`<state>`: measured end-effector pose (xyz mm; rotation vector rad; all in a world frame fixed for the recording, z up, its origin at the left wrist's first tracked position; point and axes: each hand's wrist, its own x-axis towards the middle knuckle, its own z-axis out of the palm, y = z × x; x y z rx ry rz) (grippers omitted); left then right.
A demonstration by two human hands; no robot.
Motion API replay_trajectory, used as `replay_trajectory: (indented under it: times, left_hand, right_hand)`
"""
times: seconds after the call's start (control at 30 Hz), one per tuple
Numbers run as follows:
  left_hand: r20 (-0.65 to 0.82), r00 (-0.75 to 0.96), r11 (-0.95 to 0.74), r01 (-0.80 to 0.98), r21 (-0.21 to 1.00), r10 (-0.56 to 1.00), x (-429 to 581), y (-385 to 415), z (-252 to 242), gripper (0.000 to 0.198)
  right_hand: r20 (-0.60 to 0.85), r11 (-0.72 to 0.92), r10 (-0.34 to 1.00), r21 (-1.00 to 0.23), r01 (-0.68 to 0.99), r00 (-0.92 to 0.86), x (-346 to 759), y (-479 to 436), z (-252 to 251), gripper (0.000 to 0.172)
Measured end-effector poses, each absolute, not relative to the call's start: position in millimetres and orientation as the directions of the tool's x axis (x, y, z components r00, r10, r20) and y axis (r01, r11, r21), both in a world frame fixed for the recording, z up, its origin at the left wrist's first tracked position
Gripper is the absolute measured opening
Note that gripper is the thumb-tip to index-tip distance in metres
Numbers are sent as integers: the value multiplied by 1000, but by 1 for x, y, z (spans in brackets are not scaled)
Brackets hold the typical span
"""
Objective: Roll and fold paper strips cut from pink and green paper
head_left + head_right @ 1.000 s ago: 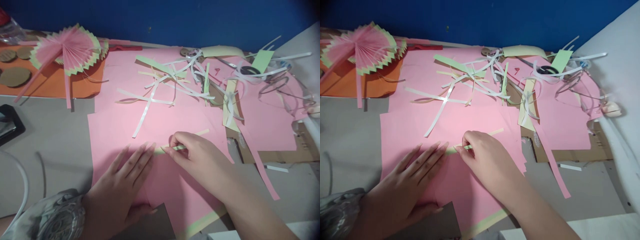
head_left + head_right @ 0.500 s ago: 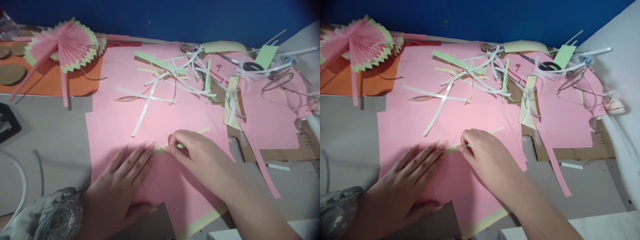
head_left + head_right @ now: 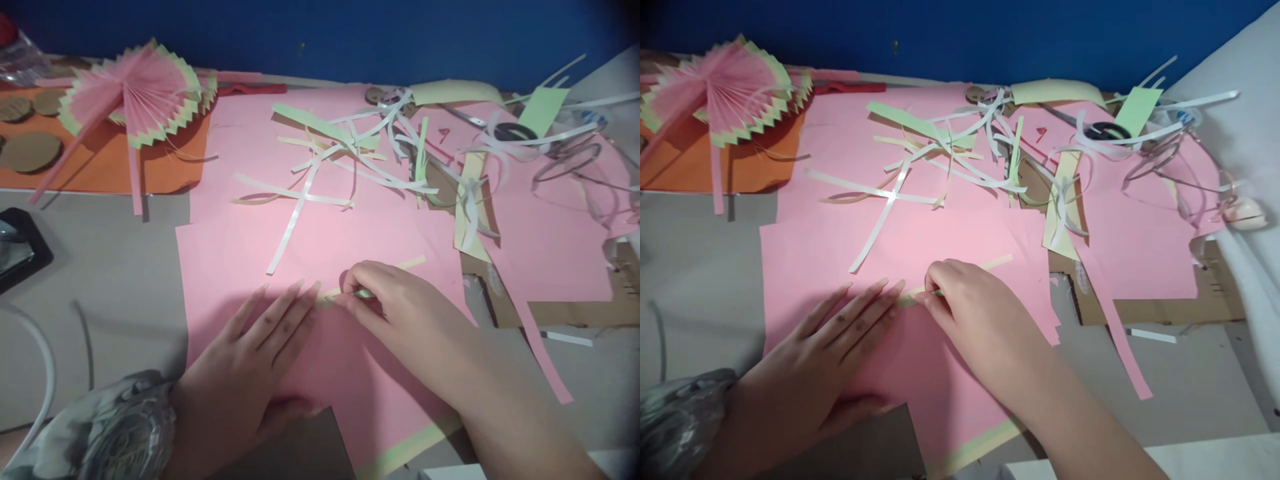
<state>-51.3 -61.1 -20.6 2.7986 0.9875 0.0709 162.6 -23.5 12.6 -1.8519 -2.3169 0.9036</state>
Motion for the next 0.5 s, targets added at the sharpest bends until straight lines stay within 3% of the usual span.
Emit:
replay_trajectory:
  times: [0.17,0.33,0.5]
  left_hand:
    - [9,773,-763,626,161,635,-54,-68,-20,71]
    - [97,754,-751,618,232,650,-52,-63,-22,70]
    - [7,783,-766,606,213,622,-49,-58,-22,77]
  right_hand:
    - [-330,96,904,-466,880,-273,163,-23,14,16]
    - [-301,130,905,-479,868,-301,163,-22,12,19]
    - [-290,150,903,-476,866,-316,163,-23,11,20]
